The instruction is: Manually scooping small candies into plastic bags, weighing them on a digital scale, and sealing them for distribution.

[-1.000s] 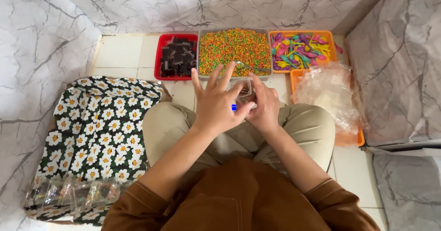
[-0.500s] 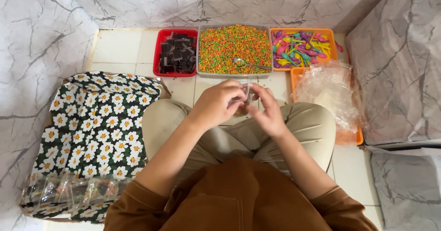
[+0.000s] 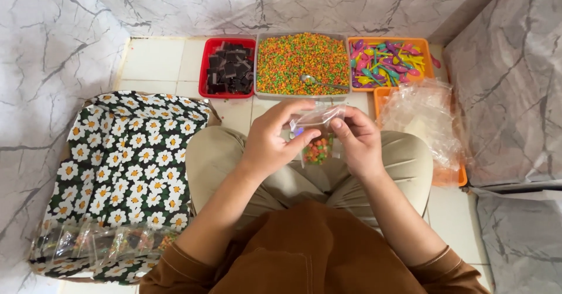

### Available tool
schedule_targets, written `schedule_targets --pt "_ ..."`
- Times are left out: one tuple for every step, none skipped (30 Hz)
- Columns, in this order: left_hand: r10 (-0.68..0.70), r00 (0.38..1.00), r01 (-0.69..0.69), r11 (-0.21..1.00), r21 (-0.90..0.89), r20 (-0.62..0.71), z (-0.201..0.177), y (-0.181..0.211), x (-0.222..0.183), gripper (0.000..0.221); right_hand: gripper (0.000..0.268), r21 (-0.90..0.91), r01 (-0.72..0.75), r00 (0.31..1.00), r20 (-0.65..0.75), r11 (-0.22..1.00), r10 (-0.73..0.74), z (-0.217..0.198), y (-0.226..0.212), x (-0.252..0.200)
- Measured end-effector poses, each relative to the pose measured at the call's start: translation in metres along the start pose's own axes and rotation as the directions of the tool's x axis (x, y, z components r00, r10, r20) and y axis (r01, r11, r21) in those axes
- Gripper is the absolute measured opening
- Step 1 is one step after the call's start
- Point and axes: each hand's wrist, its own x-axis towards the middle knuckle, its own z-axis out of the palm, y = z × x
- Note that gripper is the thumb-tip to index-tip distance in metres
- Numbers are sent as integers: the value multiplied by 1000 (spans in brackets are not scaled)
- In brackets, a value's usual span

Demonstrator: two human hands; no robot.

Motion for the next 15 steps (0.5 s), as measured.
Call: schedule_targets --pt "160 987 -163 973 164 31 -3 4 3 42 16 0 15 1000 -13 1000 -15 2 -1 0" --pt "309 947 -320 893 315 86 -4 9 6 34 15 -2 30 999 -26 1000 -30 3 -3 0" --pt "307 948 -318 895 314 85 -7 11 8 34 15 -3 27 999 -25 1000 -27 7 -6 2" --pt "352 927 -374 821 431 132 -9 13 8 34 14 -2 41 998 -47 999 -41 12 -10 1" --pt "389 902 -425 730 536 185 -12 15 8 33 13 -2 56 996 -69 998 -56 16 -14 1" --pt "391 902 -425 730 536 183 -13 17 10 33 13 -4 57 996 -67 998 -57 17 -12 0" --pt "400 894 -439 690 575 203 -13 19 11 31 12 -11 51 994 -93 999 -52 18 -11 -1" --pt "408 885 -453 649 612 224 -14 21 13 31 11 -19 46 992 -119 999 -48 18 -10 -2" --pt "410 884 -455 648 611 223 -13 18 15 31 11 -20 49 992 -118 999 -51 21 -11 -1" --pt "411 885 -448 628 637 218 -11 15 14 29 11 5 41 990 -136 999 -40 23 -13 -2" --pt "412 886 -441 607 661 213 -9 13 14 28 11 30 35 987 -155 999 -30 26 -14 -2" --pt "410 887 -440 608 661 213 -10 12 14 28 11 30 33 988 -155 999 -28 27 -16 -3" --pt "399 889 -441 620 648 224 -10 11 14 25 11 24 34 986 -167 999 -29 28 -17 -3" --pt "389 891 -444 633 634 236 -10 10 14 22 12 18 36 983 -181 999 -32 29 -18 -3" --pt "388 890 -445 633 633 238 -11 13 15 22 12 18 36 983 -183 999 -32 30 -19 -4"
